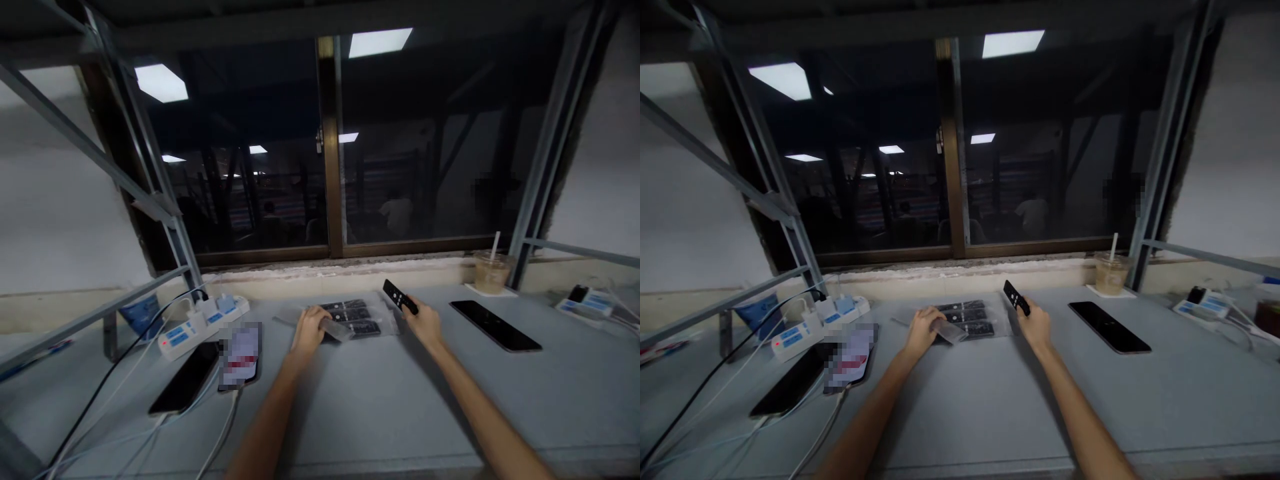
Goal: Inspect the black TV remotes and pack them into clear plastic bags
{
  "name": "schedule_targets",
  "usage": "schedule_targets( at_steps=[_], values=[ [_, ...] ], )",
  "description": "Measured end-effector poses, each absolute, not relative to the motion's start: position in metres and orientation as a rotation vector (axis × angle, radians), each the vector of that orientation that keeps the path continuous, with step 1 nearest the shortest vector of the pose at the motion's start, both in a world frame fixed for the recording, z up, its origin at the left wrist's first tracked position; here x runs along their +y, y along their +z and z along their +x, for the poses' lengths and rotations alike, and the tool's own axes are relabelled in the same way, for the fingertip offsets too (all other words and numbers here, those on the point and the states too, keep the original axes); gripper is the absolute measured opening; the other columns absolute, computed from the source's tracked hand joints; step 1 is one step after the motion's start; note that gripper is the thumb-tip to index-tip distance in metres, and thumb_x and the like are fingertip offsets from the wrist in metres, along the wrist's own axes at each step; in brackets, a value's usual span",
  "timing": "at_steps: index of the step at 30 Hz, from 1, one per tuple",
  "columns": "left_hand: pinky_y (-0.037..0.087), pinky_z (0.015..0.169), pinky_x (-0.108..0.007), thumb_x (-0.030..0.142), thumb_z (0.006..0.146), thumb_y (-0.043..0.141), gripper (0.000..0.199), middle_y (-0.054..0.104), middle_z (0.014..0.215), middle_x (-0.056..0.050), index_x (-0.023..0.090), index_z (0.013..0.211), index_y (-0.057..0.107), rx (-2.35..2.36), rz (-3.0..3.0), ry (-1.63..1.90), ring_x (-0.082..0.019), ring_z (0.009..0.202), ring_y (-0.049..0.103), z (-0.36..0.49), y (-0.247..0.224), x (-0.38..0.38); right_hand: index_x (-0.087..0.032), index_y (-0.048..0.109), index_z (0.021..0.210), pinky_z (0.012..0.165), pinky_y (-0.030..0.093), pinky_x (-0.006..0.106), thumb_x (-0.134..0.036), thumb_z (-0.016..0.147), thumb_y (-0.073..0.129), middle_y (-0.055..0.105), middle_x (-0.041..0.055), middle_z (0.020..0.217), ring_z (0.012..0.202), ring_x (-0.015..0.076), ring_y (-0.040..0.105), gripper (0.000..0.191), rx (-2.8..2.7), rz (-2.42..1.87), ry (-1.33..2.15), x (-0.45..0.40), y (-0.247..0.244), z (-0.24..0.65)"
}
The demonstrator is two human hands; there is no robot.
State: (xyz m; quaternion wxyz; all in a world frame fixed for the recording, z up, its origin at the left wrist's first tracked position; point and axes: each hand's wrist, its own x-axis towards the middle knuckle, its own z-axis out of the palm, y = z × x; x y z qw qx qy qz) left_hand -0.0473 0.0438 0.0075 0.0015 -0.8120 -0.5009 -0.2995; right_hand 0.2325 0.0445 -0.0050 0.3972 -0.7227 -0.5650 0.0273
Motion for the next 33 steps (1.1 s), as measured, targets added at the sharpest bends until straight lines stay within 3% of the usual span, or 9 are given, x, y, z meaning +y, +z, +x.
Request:
schedule_targets(
  at_steps=[4, 8, 13, 19, 26, 33],
  values=[
    [0.039, 0.080, -0.027, 0.012, 0.070, 0.055, 0.016, 0.060, 0.089, 0.000, 0.021, 0.082, 0.052, -1.747, -2.524, -0.823, -0.017, 0.087, 0.056, -0.041, 0.005, 0.040, -0.019, 0.054, 0.124, 0.075, 0.046, 0.032, -0.033, 0.082, 0.046, 0.069, 0.0093, 0.100, 0.091, 0.0262, 0.063, 0.045, -1.390, -1.634, 0.054, 0.035, 0.005, 0.220],
    [0.038, 0.082, -0.028, 0.024, 0.072, 0.059, 0.019, 0.061, 0.091, 0.000, 0.022, 0.088, 0.049, -1.805, -2.493, -0.777, -0.018, 0.089, 0.057, -0.035, 0.007, 0.034, -0.026, 0.056, 0.121, 0.079, 0.047, 0.030, -0.031, 0.083, 0.045, 0.060, 0.0026, 0.121, 0.105, 0.0224, 0.058, 0.040, -1.485, -1.451, -0.021, 0.023, 0.013, 0.206],
    [0.037, 0.088, -0.028, 0.009, 0.080, 0.044, 0.040, 0.063, 0.102, -0.001, 0.026, 0.117, 0.047, -1.792, -2.487, -0.806, -0.015, 0.097, 0.057, -0.033, 0.012, 0.032, -0.031, 0.061, 0.114, 0.078, 0.049, 0.025, -0.014, 0.083, 0.040, 0.056, -0.0026, 0.125, 0.104, 0.0156, 0.058, 0.041, -1.708, -1.233, -0.152, 0.015, 0.014, 0.197],
    [0.038, 0.088, -0.033, 0.011, 0.084, 0.038, 0.030, 0.064, 0.101, -0.004, 0.023, 0.096, 0.063, -1.717, -2.427, -0.829, -0.018, 0.097, 0.056, -0.035, 0.012, 0.035, -0.032, 0.065, 0.107, 0.090, 0.046, 0.029, 0.000, 0.075, 0.036, 0.058, -0.0041, 0.122, 0.109, 0.0139, 0.053, 0.054, -1.781, -1.060, -0.292, 0.013, 0.013, 0.193],
    [0.039, 0.085, -0.031, 0.012, 0.083, 0.045, 0.021, 0.063, 0.097, -0.002, 0.021, 0.084, 0.063, -1.740, -2.327, -1.034, -0.016, 0.093, 0.056, -0.036, 0.011, 0.037, -0.032, 0.069, 0.098, 0.090, 0.047, 0.032, 0.002, 0.072, 0.035, 0.059, -0.0024, 0.120, 0.109, 0.0153, 0.053, 0.055, -1.713, -0.984, -0.359, 0.016, 0.011, 0.191],
    [0.039, 0.077, -0.029, 0.009, 0.077, 0.054, 0.011, 0.063, 0.087, 0.000, 0.020, 0.077, 0.057, -1.729, -2.253, -1.129, -0.015, 0.086, 0.058, -0.037, 0.007, 0.041, -0.034, 0.068, 0.100, 0.085, 0.049, 0.033, 0.004, 0.073, 0.035, 0.059, -0.0018, 0.119, 0.107, 0.0162, 0.054, 0.058, -1.679, -0.799, -0.378, 0.013, 0.015, 0.192]
  ],
)
